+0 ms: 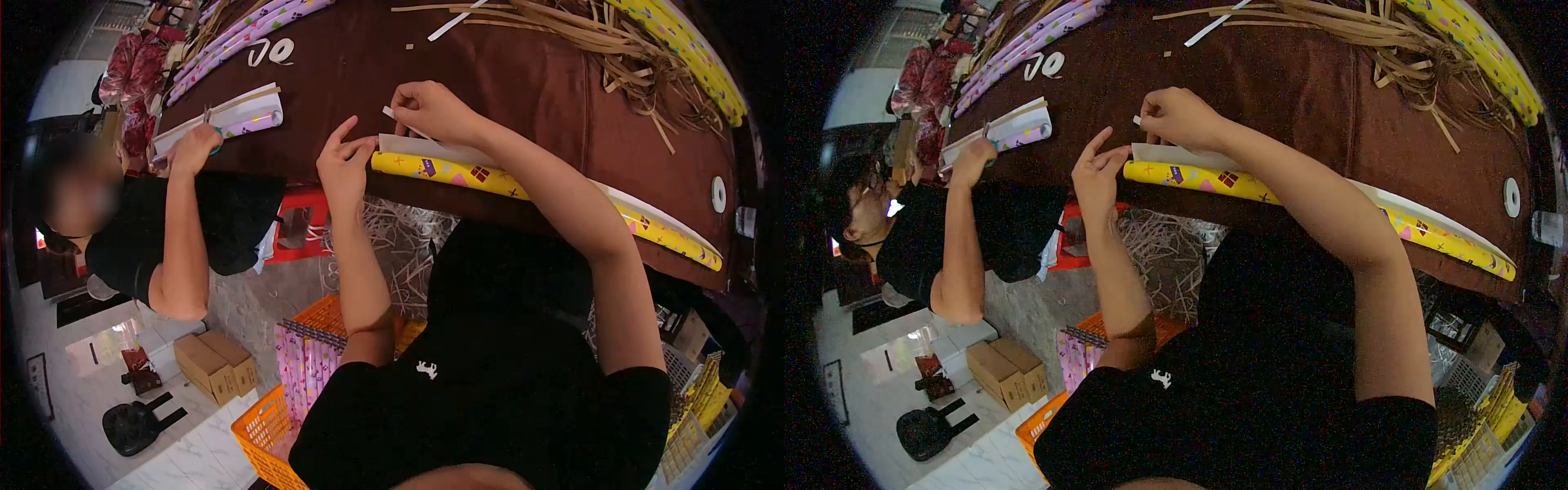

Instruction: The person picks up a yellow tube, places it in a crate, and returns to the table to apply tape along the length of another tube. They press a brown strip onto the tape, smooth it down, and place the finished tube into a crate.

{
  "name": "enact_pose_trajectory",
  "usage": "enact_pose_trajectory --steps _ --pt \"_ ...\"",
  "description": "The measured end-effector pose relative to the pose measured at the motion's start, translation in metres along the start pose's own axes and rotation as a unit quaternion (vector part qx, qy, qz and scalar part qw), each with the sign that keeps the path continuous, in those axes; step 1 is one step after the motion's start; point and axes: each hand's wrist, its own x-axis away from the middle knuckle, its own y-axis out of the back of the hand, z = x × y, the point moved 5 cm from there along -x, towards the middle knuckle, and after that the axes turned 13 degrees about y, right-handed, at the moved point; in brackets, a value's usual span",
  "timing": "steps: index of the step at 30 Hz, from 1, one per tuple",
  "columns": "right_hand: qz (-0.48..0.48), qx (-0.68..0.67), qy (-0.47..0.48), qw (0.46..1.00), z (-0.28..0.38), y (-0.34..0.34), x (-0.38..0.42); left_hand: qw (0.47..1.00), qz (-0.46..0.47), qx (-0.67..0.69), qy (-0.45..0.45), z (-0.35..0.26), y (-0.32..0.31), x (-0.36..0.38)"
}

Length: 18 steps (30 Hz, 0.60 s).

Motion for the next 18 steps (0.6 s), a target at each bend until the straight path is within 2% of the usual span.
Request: enact_pose_trajectory --steps 12,18 --pt "0.001 -0.010 -0.015 1.000 -0.0031 0.0003 0.0007 1.000 0.005 0.019 0.024 -0.0015 -0.0044 0.0004" --pt "-0.011 0.008 0.000 1.000 -0.0017 -0.0003 0.0003 0.995 -0.020 -0.090 -0.046 -0.0028 -0.0080 -0.0083"
